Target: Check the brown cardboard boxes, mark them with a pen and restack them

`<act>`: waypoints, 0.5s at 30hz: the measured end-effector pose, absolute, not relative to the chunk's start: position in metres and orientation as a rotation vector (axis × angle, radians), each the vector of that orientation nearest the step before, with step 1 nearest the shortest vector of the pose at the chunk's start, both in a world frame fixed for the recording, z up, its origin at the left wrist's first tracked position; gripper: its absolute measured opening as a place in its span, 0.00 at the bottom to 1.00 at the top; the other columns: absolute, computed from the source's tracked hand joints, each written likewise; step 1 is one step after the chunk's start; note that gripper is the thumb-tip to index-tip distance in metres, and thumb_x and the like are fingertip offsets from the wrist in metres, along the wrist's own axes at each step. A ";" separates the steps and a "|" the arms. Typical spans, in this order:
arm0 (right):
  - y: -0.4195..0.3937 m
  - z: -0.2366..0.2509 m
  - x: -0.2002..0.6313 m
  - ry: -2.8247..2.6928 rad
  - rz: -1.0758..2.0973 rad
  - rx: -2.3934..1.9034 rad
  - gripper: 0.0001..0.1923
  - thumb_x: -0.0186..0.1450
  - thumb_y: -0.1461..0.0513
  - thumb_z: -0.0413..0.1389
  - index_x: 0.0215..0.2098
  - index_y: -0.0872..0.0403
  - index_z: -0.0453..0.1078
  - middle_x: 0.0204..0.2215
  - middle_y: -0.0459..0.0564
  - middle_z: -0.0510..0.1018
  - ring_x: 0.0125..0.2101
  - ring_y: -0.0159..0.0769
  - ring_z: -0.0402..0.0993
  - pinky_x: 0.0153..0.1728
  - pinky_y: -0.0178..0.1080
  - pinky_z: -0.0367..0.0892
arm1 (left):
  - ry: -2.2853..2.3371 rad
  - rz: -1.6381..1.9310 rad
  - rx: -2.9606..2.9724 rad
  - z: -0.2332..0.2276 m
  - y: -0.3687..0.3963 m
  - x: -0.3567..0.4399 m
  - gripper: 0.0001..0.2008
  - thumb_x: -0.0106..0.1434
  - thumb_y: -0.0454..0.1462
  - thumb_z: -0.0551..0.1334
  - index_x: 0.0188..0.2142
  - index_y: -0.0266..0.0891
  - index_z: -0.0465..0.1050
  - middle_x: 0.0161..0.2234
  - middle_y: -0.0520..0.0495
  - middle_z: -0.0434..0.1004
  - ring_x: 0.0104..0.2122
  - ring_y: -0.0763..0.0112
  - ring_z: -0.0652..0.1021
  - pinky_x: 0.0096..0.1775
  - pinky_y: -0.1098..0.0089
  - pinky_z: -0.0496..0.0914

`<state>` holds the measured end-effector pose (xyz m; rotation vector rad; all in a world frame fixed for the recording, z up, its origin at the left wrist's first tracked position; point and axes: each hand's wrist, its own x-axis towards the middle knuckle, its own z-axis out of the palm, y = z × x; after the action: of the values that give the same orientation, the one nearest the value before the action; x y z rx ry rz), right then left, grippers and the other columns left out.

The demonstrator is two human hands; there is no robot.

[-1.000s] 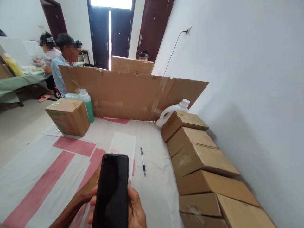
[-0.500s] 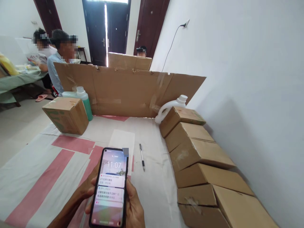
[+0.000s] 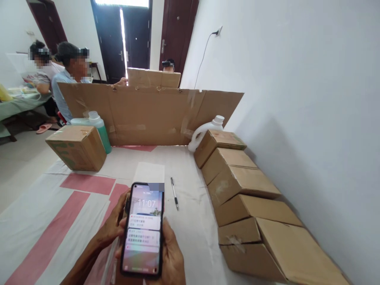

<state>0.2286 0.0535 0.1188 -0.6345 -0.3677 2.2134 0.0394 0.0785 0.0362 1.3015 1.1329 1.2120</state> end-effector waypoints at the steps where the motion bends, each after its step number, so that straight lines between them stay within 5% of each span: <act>1: 0.057 0.118 0.232 -0.381 2.148 -0.652 0.37 0.62 0.36 0.58 0.50 0.58 0.79 0.44 0.61 0.85 0.34 0.51 0.84 0.41 0.51 0.76 | 1.119 1.198 1.304 0.035 0.078 0.037 0.47 0.56 0.54 0.70 0.71 0.52 0.53 0.70 0.42 0.58 0.68 0.39 0.63 0.64 0.46 0.63; 4: 0.072 0.101 0.246 -0.411 1.990 -0.785 0.41 0.61 0.33 0.57 0.47 0.60 0.80 0.41 0.62 0.85 0.33 0.48 0.84 0.42 0.50 0.75 | 1.119 1.201 1.272 0.028 0.077 0.030 0.48 0.58 0.53 0.69 0.72 0.50 0.48 0.69 0.41 0.59 0.66 0.41 0.64 0.64 0.47 0.64; 8: 0.102 0.043 0.264 -0.658 1.700 -1.169 0.33 0.59 0.39 0.64 0.46 0.59 0.79 0.36 0.56 0.85 0.41 0.49 0.81 0.46 0.47 0.73 | 1.193 1.236 1.196 0.016 0.081 0.021 0.47 0.60 0.53 0.68 0.72 0.50 0.47 0.68 0.43 0.61 0.67 0.43 0.63 0.65 0.49 0.62; 15: 0.126 -0.032 0.283 -1.207 1.128 -1.628 0.28 0.55 0.39 0.61 0.34 0.55 0.78 0.30 0.52 0.81 0.41 0.54 0.76 0.46 0.49 0.70 | 1.285 1.217 1.116 -0.006 0.094 0.020 0.44 0.63 0.53 0.67 0.72 0.46 0.49 0.70 0.39 0.58 0.69 0.47 0.62 0.67 0.49 0.59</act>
<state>0.2830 0.1258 -0.0316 -1.6280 -1.2072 1.1284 0.0195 0.0935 -0.0059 1.1155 1.2848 1.2173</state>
